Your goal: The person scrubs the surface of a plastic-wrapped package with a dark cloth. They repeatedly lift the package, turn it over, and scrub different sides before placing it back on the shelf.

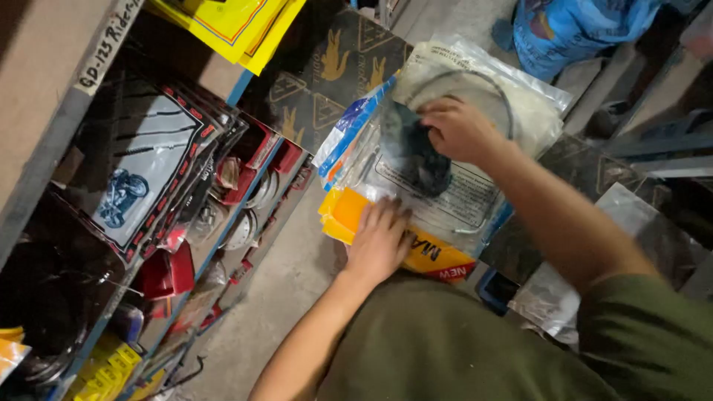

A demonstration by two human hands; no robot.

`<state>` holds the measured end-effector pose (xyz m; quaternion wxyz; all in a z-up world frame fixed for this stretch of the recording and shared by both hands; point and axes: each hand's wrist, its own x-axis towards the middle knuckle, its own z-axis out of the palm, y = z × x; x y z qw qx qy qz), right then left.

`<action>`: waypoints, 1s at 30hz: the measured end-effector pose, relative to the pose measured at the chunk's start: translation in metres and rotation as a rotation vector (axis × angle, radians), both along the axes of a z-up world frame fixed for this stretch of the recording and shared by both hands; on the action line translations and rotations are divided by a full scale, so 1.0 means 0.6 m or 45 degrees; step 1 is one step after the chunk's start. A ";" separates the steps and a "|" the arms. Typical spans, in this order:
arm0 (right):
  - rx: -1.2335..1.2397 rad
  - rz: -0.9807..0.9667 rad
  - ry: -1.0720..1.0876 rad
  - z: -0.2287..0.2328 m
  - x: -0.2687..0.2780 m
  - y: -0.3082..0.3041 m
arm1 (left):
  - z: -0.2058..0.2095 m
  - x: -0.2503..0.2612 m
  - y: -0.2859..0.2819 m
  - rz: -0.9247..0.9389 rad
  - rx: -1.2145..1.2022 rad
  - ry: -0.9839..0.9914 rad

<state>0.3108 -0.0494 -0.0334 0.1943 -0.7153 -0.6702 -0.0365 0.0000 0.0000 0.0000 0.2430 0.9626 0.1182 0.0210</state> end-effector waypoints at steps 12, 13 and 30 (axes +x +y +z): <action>0.393 0.337 -0.265 -0.211 -0.020 -0.014 | -0.006 0.008 0.009 0.185 0.046 0.286; 0.396 0.336 -0.268 -0.147 -0.010 -0.001 | -0.010 0.007 0.005 0.185 0.049 0.284; 0.242 -1.121 -0.850 -0.196 0.044 0.176 | -0.018 -0.014 0.003 0.183 0.073 0.259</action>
